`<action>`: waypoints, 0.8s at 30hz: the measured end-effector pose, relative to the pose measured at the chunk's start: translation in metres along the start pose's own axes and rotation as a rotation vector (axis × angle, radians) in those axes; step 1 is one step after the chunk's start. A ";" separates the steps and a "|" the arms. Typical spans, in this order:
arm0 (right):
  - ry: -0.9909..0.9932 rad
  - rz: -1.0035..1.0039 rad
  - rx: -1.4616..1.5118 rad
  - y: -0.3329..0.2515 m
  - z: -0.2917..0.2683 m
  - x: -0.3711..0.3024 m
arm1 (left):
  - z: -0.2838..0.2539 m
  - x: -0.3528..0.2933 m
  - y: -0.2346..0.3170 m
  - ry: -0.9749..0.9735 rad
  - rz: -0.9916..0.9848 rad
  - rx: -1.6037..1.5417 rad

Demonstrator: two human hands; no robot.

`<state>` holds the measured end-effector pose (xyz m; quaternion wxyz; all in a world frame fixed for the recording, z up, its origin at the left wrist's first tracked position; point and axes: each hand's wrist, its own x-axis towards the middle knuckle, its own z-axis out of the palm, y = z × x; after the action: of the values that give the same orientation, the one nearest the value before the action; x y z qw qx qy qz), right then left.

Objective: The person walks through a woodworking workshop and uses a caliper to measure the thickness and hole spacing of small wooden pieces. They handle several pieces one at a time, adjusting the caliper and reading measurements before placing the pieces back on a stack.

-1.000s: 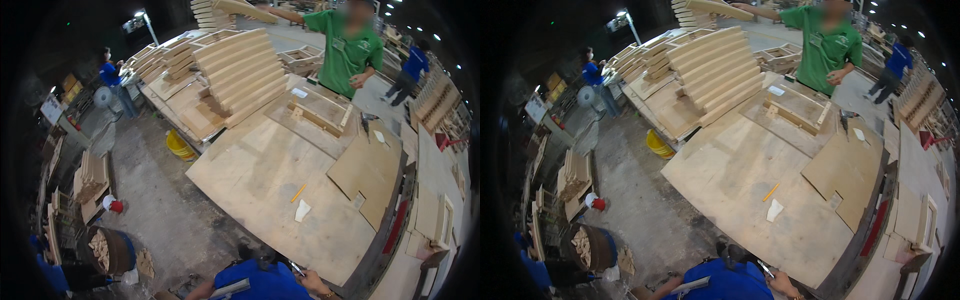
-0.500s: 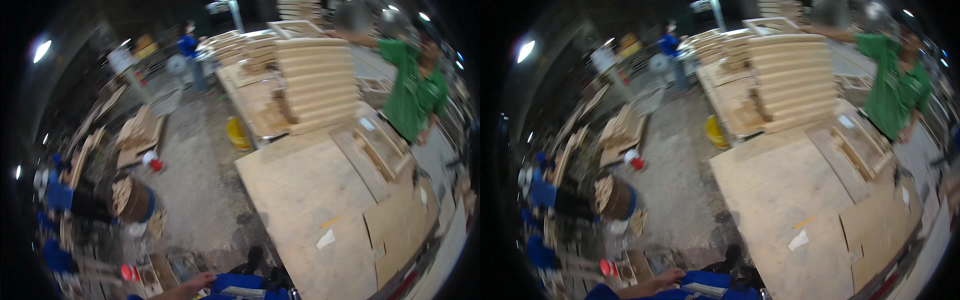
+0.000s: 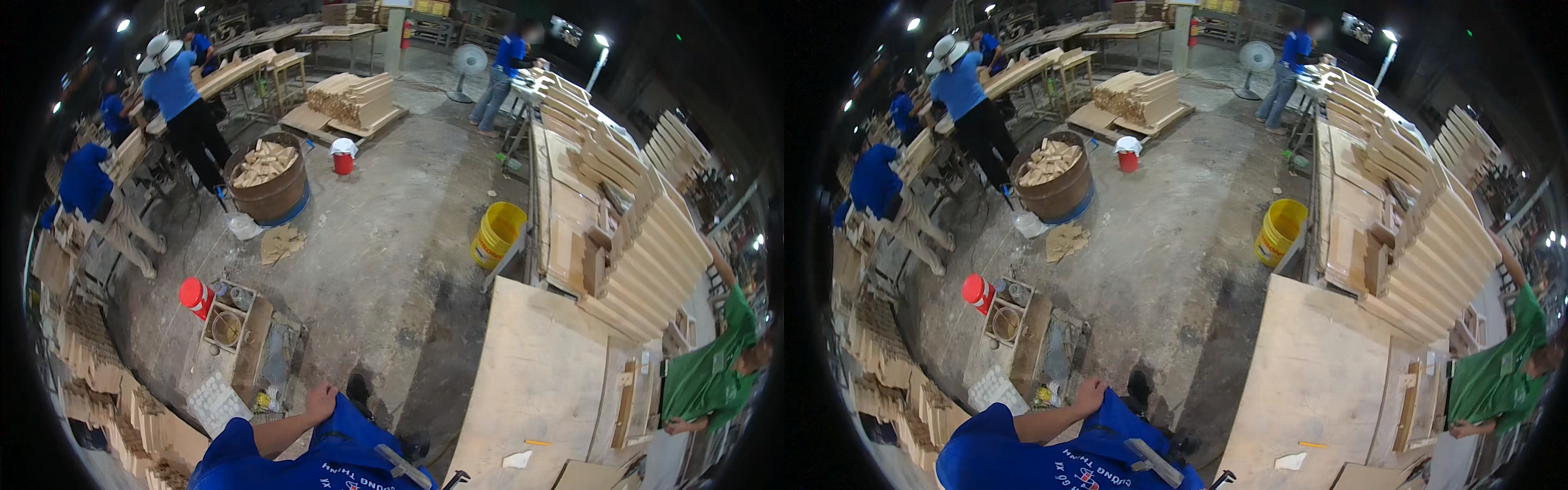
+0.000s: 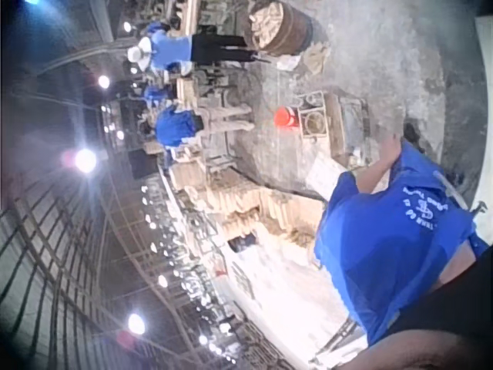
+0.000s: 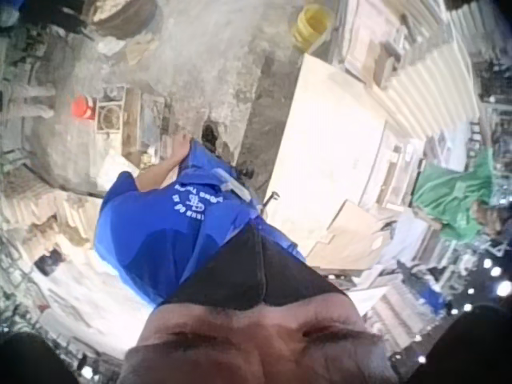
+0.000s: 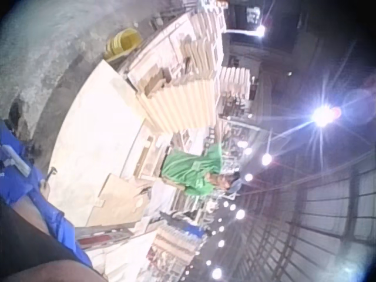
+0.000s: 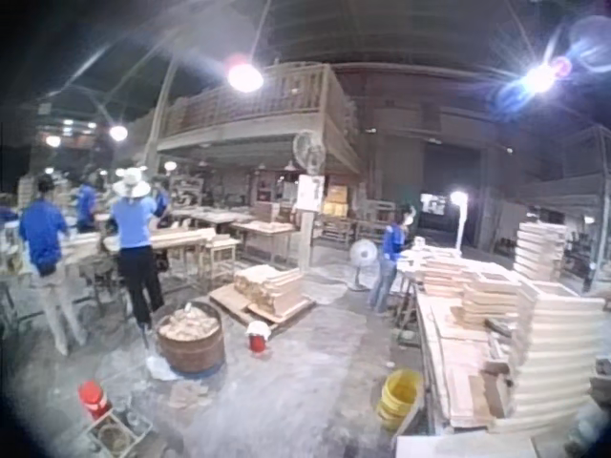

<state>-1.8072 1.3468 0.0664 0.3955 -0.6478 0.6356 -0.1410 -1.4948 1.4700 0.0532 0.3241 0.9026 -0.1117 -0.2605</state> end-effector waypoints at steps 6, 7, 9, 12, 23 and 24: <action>0.326 -0.124 -0.117 -0.039 -0.019 0.022 | -0.055 0.086 -0.004 0.318 -0.101 -0.247; 0.397 -0.121 -0.162 -0.045 -0.027 0.035 | -0.063 0.096 -0.009 0.395 -0.076 -0.283; 0.478 -0.021 -0.268 -0.055 -0.040 0.069 | -0.073 0.118 -0.019 0.511 -0.066 -0.381; 0.518 -0.090 -0.070 -0.068 -0.014 0.099 | -0.080 0.121 -0.042 0.540 -0.236 -0.337; -0.608 -0.170 -0.417 -0.216 0.087 0.137 | -0.088 0.127 -0.026 -0.753 0.064 -0.026; -0.639 -0.207 -0.430 -0.225 0.102 0.138 | -0.091 0.133 -0.016 -0.833 0.044 0.006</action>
<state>-1.5560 1.2248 0.1119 0.4123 -0.7878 0.4269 0.1647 -1.3335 1.4811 0.0490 0.2541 0.7185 -0.2534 -0.5958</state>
